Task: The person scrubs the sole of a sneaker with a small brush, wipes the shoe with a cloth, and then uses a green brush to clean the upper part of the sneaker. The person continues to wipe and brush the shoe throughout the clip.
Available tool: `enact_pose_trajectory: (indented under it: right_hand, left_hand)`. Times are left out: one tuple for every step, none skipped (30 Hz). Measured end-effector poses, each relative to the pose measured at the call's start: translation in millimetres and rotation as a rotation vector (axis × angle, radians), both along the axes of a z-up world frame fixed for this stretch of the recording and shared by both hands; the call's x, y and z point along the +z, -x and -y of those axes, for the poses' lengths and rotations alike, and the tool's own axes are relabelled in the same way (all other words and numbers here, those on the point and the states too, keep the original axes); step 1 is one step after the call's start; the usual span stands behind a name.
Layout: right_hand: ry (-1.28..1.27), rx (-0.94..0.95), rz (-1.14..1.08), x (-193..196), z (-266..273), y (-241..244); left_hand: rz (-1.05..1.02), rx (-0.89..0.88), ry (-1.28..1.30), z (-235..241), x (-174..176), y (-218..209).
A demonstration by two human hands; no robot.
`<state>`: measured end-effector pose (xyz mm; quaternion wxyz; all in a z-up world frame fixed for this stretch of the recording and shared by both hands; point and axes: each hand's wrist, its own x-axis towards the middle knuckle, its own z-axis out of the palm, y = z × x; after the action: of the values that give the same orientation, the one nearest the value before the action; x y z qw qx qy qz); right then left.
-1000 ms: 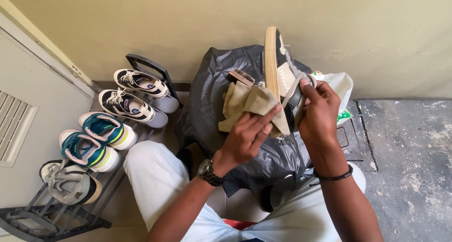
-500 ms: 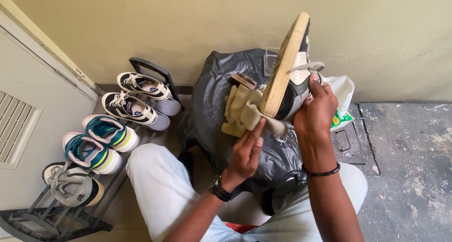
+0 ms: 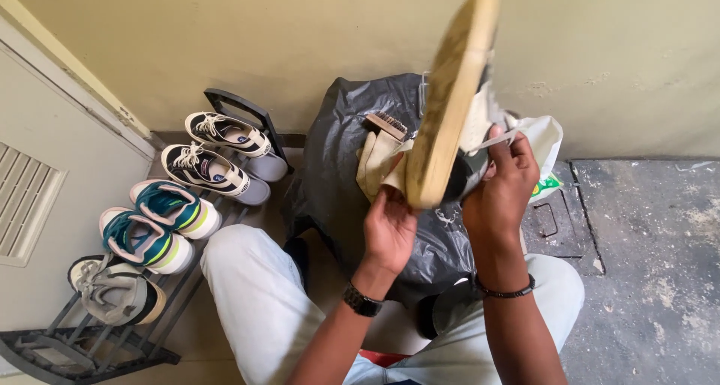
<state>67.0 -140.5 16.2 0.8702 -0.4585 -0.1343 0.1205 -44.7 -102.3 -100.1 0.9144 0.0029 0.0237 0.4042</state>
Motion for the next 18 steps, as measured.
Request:
enact_pose_trajectory:
  right_hand:
    - [-0.004,-0.001,0.001,6.5,0.7,8.8]
    - [0.048,0.013,0.069,12.8,1.5,17.5]
    - [0.103,0.023,0.133,18.4,4.1,26.7]
    - [0.103,0.018,0.131,12.3,6.6,22.2]
    - [0.124,0.039,0.152,6.5,8.4,17.1]
    - [0.145,0.060,0.174,0.7,10.1,12.5]
    - [0.144,0.062,0.176,6.9,12.8,19.8]
    - [0.135,0.092,0.149,12.9,15.3,27.3]
    - [0.129,0.120,0.121,18.6,19.0,34.7]
    - [0.131,0.121,0.122,12.2,21.9,32.6]
    - [0.174,0.115,0.178,5.7,24.3,30.6]
    - [0.218,0.108,0.235,-0.7,26.7,28.3]
    - [0.216,0.109,0.236,0.4,30.4,28.1]
    - [0.264,0.079,0.320,1.2,34.1,27.7]
    - [0.316,0.050,0.401,1.0,39.7,28.5]
    - [0.320,0.052,0.398,-5.5,42.1,25.0]
    - [0.333,0.032,0.449,-12.0,45.0,21.4]
    - [0.345,0.012,0.500,-18.3,48.2,17.9]
  left_hand:
    - [0.001,-0.001,-0.004,-4.1,-1.9,-0.6]
    - [-0.028,-0.054,0.007,-8.3,-3.8,-1.3]
    - [-0.060,-0.111,0.022,-10.5,-6.3,-1.3]
    - [-0.062,-0.117,0.021,-14.7,-7.0,-1.7]
    - [-0.073,-0.158,-0.003,-19.0,-7.6,-2.7]
    - [-0.084,-0.199,-0.026,-23.6,-8.1,-3.4]
    - [-0.083,-0.197,-0.027,-25.9,2.0,-0.2]
    - [-0.072,-0.227,-0.079,-28.5,12.0,3.1]
    - [-0.062,-0.258,-0.127,-29.5,21.6,6.4]
    - [-0.061,-0.257,-0.125,-36.1,10.4,2.3]
    - [-0.063,-0.285,-0.133,-43.2,-0.8,-1.6]
    - [-0.064,-0.314,-0.140,-50.4,-11.8,-5.7]
    - [-0.064,-0.313,-0.142,-50.4,2.8,-1.4]
    - [-0.080,-0.316,-0.187,-50.6,17.4,2.7]
    - [-0.098,-0.319,-0.226,-48.1,30.4,8.3]
    - [-0.100,-0.318,-0.222,-49.5,29.0,8.5]
    - [-0.109,-0.322,-0.200,-50.4,27.4,8.5]
    - [-0.119,-0.325,-0.179,-51.1,25.9,8.4]
